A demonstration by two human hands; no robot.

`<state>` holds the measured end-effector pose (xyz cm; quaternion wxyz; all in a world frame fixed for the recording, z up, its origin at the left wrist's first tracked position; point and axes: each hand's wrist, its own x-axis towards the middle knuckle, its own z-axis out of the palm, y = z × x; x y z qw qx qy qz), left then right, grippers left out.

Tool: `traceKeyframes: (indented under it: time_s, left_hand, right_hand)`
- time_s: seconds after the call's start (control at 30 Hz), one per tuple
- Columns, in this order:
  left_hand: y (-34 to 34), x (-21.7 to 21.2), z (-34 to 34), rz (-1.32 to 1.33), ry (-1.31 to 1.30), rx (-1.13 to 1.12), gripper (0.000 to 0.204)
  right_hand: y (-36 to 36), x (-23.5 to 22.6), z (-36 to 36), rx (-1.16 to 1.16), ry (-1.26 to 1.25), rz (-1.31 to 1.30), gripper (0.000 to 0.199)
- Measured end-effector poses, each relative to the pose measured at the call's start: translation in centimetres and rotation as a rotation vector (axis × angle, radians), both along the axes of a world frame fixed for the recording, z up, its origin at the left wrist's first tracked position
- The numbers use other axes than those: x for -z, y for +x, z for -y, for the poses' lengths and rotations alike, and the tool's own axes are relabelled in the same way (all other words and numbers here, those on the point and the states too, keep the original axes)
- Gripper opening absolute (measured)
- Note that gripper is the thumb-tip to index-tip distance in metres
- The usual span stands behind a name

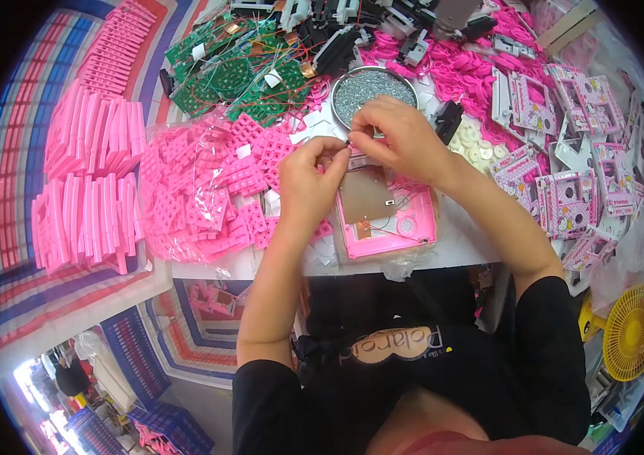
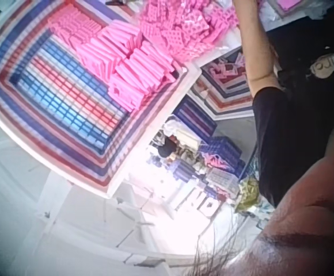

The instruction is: Assembling the internal circuit boards and plastic casings of pink toy banks using hand tools.

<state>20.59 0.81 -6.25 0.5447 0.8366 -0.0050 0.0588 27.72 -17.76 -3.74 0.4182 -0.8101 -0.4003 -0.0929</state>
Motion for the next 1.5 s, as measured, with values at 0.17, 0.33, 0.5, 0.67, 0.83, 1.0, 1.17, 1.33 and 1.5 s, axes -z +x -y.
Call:
traceKeyframes:
  time_s: [0.17,0.33,0.5,0.67,0.83,1.0,1.17,1.33,1.5]
  left_hand:
    - [0.1,0.4,0.6,0.004,-0.024,0.029,0.009]
    - [-0.1,0.1,1.1,0.195,0.075,0.02,0.01]
    - [-0.7,-0.2,1.6,0.105,0.087,-0.005,0.011]
    - [-0.5,0.5,1.4,0.465,0.231,0.025,0.012]
    - [-0.6,0.4,1.2,0.601,0.302,0.087,0.014]
    - [-0.8,0.1,0.9,0.529,0.309,0.074,0.015]
    - [-0.8,0.3,1.1,0.598,0.311,0.135,0.013]
    - [-0.9,-0.2,1.4,0.511,0.292,0.051,0.01]
    - [-1.2,0.2,0.7,0.255,0.126,-0.055,0.008]
  right_hand:
    - [-0.7,0.3,1.4,-0.008,0.09,-0.073,0.012]
    - [-2.6,0.4,2.2,0.055,0.165,-0.301,0.017]
    - [-3.1,0.9,2.3,0.087,0.051,-0.085,0.02]
    - [-3.9,0.3,2.0,0.081,-0.014,0.009,0.023]
    - [-2.7,-0.2,3.0,-0.072,-0.019,-0.168,0.029]
    - [-3.8,-0.7,3.3,0.037,0.024,-0.18,0.032]
    - [-3.8,-0.5,3.0,-0.05,0.024,-0.19,0.03]
    - [-4.2,-1.4,4.2,-0.077,-0.012,-0.303,0.028]
    - [-4.1,-0.6,8.6,0.043,-0.049,-0.189,0.018]
